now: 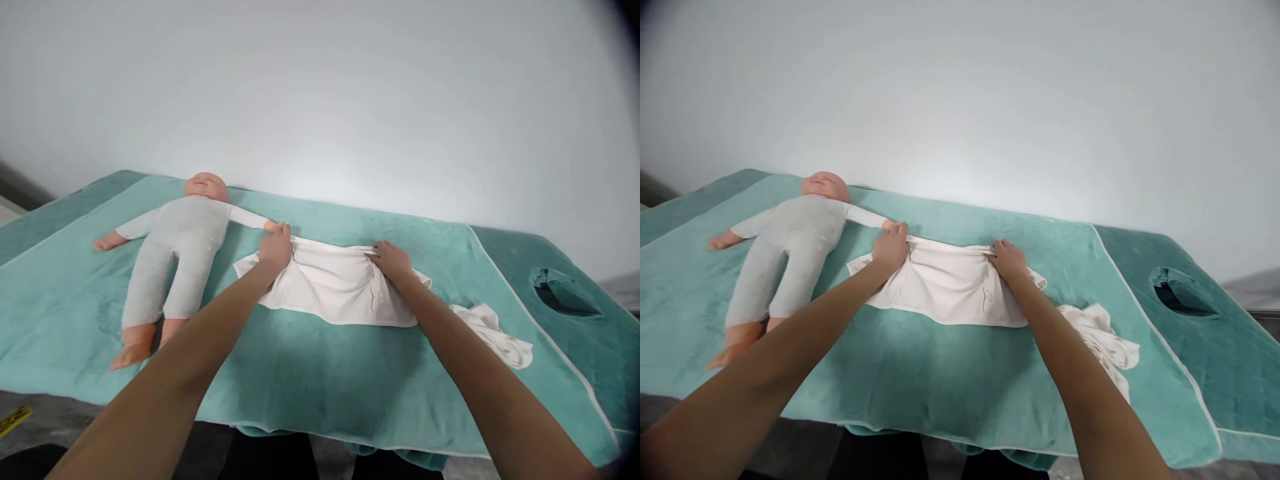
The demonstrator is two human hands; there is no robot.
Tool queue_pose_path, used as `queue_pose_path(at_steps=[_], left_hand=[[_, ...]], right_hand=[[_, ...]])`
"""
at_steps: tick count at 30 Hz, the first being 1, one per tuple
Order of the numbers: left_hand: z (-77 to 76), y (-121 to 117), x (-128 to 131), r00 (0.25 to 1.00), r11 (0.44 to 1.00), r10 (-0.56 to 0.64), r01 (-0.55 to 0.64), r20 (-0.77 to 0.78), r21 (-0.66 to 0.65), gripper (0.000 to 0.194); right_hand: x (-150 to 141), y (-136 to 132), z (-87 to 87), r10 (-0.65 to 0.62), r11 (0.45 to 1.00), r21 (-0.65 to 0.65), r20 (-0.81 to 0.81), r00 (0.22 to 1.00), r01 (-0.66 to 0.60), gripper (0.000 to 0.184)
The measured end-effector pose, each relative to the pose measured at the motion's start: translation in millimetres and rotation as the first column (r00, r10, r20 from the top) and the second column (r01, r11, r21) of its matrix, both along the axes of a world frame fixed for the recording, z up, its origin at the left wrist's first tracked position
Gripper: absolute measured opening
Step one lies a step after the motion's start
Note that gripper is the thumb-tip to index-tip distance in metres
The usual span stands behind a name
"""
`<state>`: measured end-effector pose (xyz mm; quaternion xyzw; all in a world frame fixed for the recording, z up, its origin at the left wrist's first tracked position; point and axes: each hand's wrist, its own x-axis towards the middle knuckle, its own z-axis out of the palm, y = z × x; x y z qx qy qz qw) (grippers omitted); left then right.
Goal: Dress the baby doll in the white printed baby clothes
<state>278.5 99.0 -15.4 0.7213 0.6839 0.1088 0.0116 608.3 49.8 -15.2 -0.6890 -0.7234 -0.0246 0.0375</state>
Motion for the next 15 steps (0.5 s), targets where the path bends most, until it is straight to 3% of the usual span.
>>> queue_pose_path(at_steps=[3,5,8,10,12,15], left_hand=[[1.4,-21,5,0.996,0.99,-0.089,0.09,-0.016,0.105,0.054],[6.1,-47,4,0.98,0.971,-0.197,0.193,0.017,0.141,0.052],[8.6,-96,-11,0.898,0.896,-0.43,0.412,0.095,0.165,0.042],[3.5,-128,-29,0.826,0.839,-0.541,0.519,0.158,0.162,0.038],[-6.2,-152,-49,0.791,0.818,-0.575,0.557,0.209,0.145,0.041],[-21.1,-169,-66,0.806,0.847,-0.53,0.516,0.265,0.125,0.045]], right_hand=[[-11,-19,-1.3,0.069,0.981,0.184,-0.028,0.997,-0.063,0.039],[-19,-46,-7.7,0.152,0.952,0.278,-0.071,0.986,-0.127,0.042],[-23,-100,-28.5,0.287,0.926,0.299,-0.163,0.944,-0.23,0.047],[-17,-138,-43.0,0.311,0.926,0.289,-0.224,0.924,-0.241,0.052],[-8,-170,-50.4,0.3,0.93,0.292,-0.261,0.918,-0.221,0.054],[-2,-196,-44.0,0.268,0.929,0.322,-0.251,0.93,-0.181,0.035]])
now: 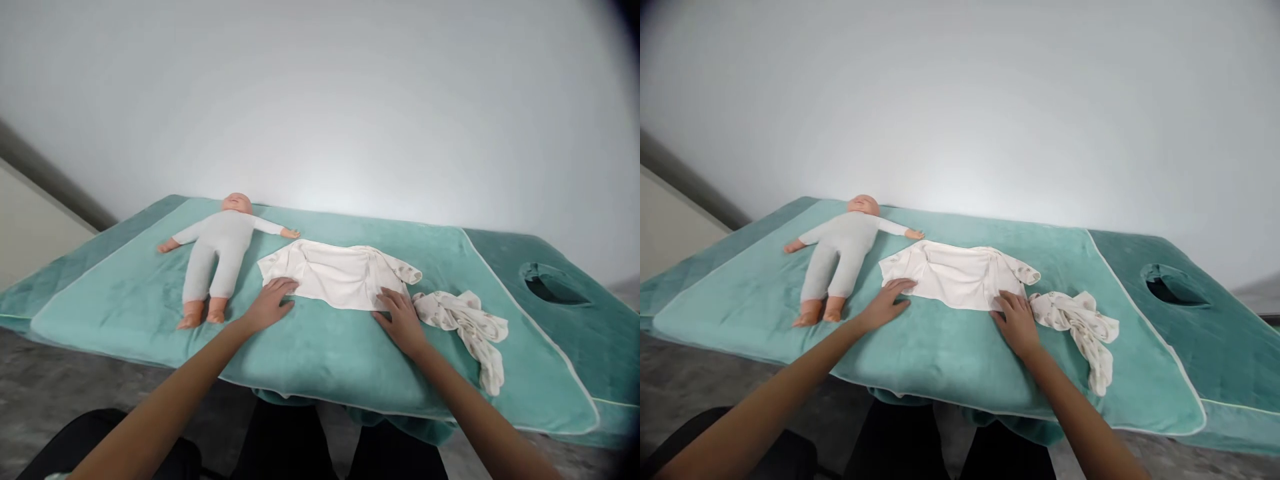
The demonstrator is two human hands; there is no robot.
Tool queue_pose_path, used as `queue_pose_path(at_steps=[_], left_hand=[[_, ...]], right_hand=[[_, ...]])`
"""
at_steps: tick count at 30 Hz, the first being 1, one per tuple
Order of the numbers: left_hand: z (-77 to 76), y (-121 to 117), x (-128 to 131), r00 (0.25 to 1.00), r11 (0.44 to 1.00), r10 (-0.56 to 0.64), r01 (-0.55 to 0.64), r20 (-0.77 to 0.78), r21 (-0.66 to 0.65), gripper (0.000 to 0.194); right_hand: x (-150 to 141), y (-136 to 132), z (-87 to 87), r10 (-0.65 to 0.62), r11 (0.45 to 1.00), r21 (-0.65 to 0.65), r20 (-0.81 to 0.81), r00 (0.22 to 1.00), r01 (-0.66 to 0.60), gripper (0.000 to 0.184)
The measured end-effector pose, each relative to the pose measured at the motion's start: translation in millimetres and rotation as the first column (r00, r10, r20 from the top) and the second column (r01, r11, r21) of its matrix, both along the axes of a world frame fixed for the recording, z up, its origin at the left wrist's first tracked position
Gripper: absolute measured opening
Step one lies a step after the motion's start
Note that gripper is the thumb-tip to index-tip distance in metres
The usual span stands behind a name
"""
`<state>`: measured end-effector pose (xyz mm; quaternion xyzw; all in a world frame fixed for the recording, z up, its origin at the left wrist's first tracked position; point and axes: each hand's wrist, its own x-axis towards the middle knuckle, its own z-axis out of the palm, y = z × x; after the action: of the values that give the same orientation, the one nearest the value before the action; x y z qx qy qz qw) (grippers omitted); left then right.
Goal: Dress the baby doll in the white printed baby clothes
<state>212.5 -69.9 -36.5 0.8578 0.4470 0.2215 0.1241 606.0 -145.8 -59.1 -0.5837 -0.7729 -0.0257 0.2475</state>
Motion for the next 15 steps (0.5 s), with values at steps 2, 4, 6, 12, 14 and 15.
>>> queue_pose_path(at_steps=[2,4,6,12,14,15], left_hand=[[-4.3,-2,3,0.995,0.995,0.103,-0.103,0.015,0.004,0.045],[-2.2,-3,14,0.974,0.973,0.225,-0.226,0.026,0.034,0.04],[3.8,-7,27,0.948,0.947,0.311,-0.316,0.074,0.064,0.032],[11.0,-32,32,0.905,0.923,0.356,-0.379,0.233,0.061,0.019],[8.0,-34,27,0.876,0.914,0.376,-0.404,0.302,0.034,0.019],[6.4,-33,24,0.849,0.902,0.398,-0.431,0.347,0.018,0.019]], right_hand=[[-3,-5,10.6,-0.024,0.999,0.022,0.037,0.999,0.023,0.022],[-8,-5,19.0,-0.049,0.998,0.045,0.074,0.996,0.046,0.019],[-11,-5,21.2,-0.073,0.995,0.069,0.082,0.994,0.067,0.02],[-2,-10,6.4,-0.022,0.999,0.045,0.009,1.0,0.022,0.026],[4,-3,1.8,-0.019,1.0,0.006,-0.087,0.996,0.02,0.029],[9,5,-0.2,-0.047,0.999,-0.001,-0.146,0.988,0.048,0.03]])
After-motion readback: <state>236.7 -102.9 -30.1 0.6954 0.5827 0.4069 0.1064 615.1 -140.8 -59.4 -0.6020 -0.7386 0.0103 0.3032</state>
